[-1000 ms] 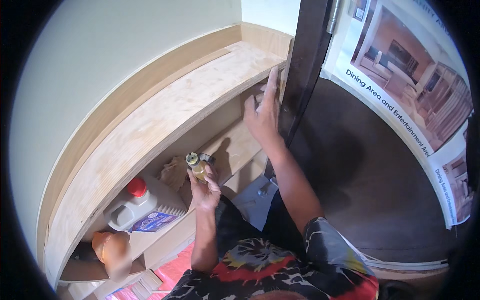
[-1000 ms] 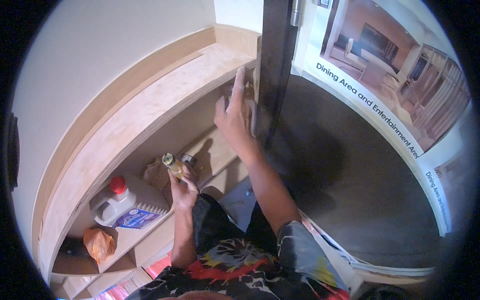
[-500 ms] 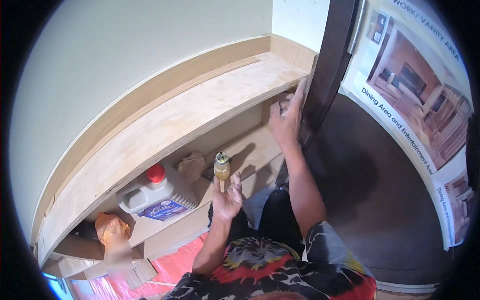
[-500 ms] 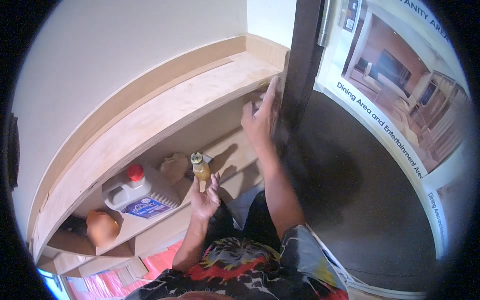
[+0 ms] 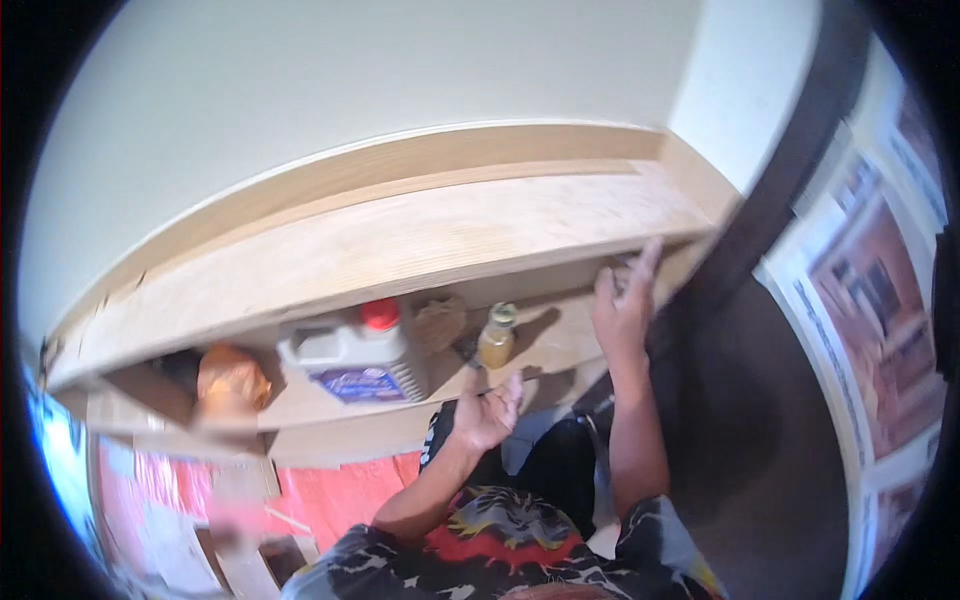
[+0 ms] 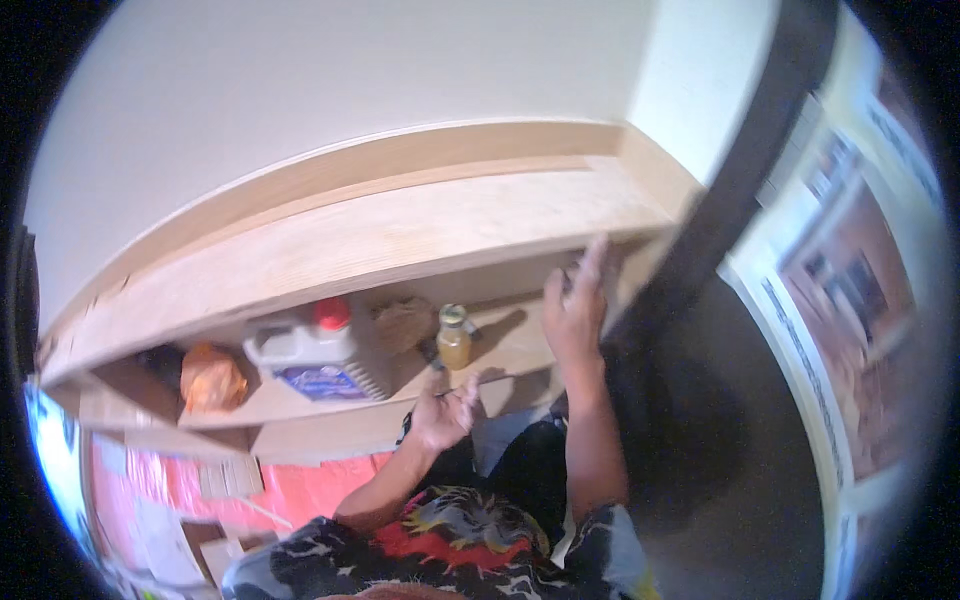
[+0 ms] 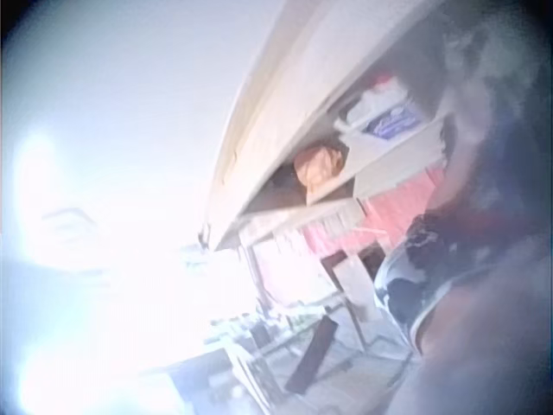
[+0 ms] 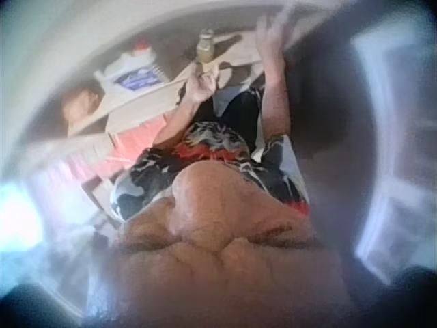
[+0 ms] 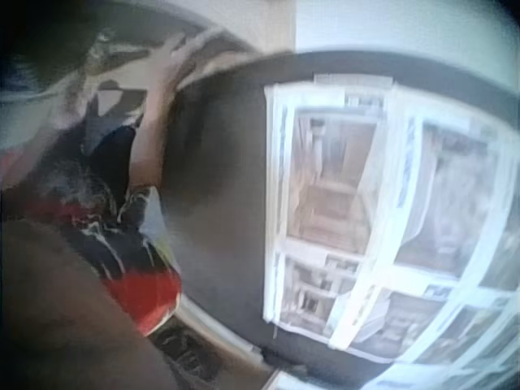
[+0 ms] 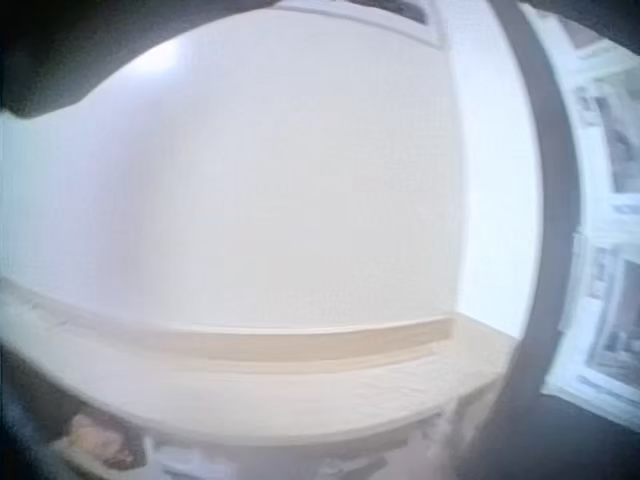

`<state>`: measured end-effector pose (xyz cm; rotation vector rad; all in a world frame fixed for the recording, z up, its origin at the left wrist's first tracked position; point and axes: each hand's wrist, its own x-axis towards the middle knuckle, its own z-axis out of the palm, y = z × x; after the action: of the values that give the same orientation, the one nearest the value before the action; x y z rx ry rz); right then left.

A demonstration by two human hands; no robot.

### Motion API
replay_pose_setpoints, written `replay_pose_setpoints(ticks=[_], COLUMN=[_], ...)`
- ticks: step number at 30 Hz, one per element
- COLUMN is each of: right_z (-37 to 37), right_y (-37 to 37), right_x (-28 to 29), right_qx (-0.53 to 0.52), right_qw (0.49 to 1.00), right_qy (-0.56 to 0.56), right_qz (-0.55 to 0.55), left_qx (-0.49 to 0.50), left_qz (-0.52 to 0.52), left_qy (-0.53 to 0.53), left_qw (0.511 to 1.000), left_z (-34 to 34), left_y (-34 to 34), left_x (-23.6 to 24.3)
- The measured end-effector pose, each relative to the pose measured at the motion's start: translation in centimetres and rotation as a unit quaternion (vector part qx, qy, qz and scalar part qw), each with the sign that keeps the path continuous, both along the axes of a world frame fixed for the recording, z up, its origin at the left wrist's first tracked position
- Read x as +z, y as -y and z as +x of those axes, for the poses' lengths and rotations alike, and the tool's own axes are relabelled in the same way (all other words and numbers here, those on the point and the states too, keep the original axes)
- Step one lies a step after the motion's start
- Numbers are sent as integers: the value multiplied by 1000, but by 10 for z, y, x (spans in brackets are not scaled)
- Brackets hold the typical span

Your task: The person uses a sanding block to smooth the edges of a wooden cabinet frame. They then apply wood glue to a small wooden strip and press it into a groove on the cabinet edge. The person repeats the gluing and insertion process for multiple sections of the cabinet.

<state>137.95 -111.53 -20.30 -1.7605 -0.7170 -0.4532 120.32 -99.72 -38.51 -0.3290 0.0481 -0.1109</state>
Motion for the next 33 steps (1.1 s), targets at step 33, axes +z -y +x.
replay_pose_setpoints(ticks=[33], right_z=[28], right_y=[10], right_x=[-64], right_qx=[-40], right_qw=[940], right_qy=[280], right_qz=[-191], left_qx=[422], left_qz=[741], left_qy=[-485], left_qw=[-194], left_z=[-323], left_y=[-262], left_x=[331])
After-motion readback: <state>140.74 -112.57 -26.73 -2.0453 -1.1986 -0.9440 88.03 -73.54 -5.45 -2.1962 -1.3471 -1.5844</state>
